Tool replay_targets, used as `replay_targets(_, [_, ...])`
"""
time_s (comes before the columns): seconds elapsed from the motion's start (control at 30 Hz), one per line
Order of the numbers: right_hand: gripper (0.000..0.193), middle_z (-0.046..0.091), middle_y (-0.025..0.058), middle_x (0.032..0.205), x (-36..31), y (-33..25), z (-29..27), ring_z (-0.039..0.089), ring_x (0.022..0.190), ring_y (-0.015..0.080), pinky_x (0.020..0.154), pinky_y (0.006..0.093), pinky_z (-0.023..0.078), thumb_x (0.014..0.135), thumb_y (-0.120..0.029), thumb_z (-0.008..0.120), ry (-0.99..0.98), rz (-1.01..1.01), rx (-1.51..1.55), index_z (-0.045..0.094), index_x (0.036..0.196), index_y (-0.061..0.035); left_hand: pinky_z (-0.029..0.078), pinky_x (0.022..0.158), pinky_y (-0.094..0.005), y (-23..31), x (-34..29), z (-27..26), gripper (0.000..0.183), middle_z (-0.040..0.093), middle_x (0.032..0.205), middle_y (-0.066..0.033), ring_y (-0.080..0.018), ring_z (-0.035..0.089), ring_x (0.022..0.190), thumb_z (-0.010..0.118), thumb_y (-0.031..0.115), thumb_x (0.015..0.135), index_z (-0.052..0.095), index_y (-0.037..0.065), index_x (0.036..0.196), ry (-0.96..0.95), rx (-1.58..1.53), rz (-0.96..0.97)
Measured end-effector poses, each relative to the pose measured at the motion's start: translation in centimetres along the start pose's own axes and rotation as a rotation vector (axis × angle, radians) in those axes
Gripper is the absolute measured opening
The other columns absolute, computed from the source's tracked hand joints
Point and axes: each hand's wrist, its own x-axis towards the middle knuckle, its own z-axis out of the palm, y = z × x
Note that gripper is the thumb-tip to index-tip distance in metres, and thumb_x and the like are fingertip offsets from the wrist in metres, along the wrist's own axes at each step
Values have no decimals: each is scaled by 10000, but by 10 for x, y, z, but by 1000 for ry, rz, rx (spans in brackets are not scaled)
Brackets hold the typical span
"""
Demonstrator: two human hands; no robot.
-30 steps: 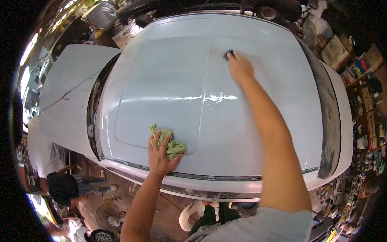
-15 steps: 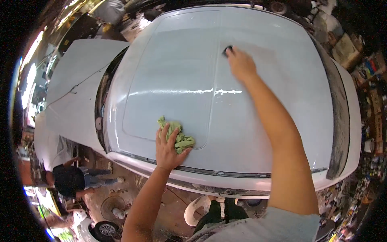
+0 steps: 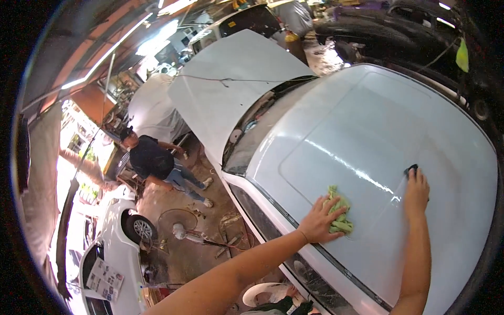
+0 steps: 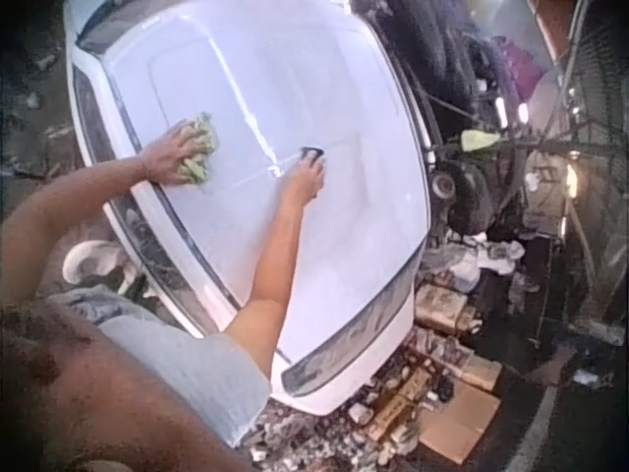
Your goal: Cleaning and sanding the roof of a car during detailing.
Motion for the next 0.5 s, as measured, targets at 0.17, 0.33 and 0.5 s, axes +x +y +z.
replay_targets(0.17, [452,441,172,1593,134,49,11,435,1435,369,1146,503,402,1042,-124,482,51,40,-150,497,1489,-62,193,1246,-631,5,10,-2,827,323,1617,-197,-494,280,1491,740,560,840,454,209,1531,-5,-59,10])
replay_targets(0.33, [487,468,170,1562,115,-1,17,447,1422,356,1142,537,400,1027,-206,550,0,60,-27,492,1496,-89,193,1248,-625,-9,7,-7,822,327,1613,-197,-495,283,1488,750,541,839,454,213,1532,-15,-55,-24])
replay_targets(0.5, [473,480,153,1555,23,3,17,458,1415,340,1140,613,363,1028,-210,561,25,-32,-47,510,1485,-96,204,1243,-627,-5,3,-3,838,341,1604,-199,-496,286,1486,767,538,823,455,218,1532,20,-51,-10])
